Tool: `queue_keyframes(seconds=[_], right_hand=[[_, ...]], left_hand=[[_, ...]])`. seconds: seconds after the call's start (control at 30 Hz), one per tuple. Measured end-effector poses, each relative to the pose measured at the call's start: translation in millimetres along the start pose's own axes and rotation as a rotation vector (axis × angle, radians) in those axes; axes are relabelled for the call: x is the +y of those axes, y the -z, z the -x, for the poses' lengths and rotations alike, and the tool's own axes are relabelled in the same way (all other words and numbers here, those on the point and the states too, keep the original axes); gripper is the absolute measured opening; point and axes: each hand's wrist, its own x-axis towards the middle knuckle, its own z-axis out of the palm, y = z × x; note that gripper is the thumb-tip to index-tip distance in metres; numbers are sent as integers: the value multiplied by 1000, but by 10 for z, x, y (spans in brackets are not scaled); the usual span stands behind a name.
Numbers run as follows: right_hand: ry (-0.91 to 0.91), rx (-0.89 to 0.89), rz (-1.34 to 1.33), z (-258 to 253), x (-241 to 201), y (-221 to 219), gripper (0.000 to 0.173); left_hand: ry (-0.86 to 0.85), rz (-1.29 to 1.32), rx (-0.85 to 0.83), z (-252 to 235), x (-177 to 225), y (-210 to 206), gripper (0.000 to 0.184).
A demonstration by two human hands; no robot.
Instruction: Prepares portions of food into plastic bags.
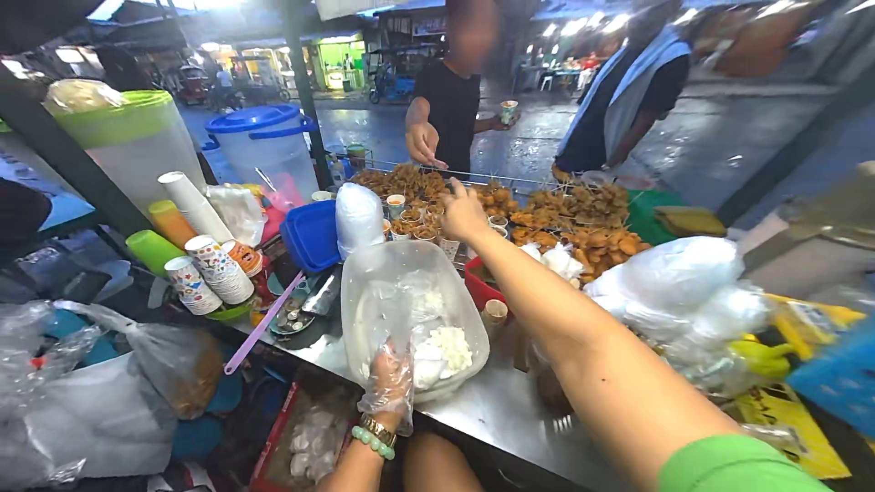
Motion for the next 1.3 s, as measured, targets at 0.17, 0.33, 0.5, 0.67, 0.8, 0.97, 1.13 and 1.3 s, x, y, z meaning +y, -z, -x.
queue_keyframes(seconds=[0.17, 0.33, 0.5, 0.67, 0.8, 0.97, 1.13, 1.3], right_hand=[[-72, -18, 2, -313, 75, 96, 53], [-11, -40, -25, -519, 214, 58, 55], [-23, 102, -43, -311, 31, 106, 40], [168, 149, -314, 531, -280, 73, 30], [241, -126, -785, 1769, -126, -56, 18], [25, -1040, -332, 3325, 103, -481, 30], [-585, -1152, 25, 4285, 702, -1469, 83], [-636, -1144, 132, 4346, 913, -1764, 69]], left_hand=[[-35, 40, -20, 37, -4, 18, 40], [-71, 92, -25, 34, -64, -3, 38], [10, 377, 47, 39, -125, -52, 39], [-7, 1050, 323, -10, -114, 65, 28], [-160, 1231, 274, 72, -354, 544, 34], [-222, 1320, 167, 338, -745, 986, 36], [-36, 1382, 120, 673, -884, 903, 42], [-48, 1318, 63, 901, -835, 867, 40]])
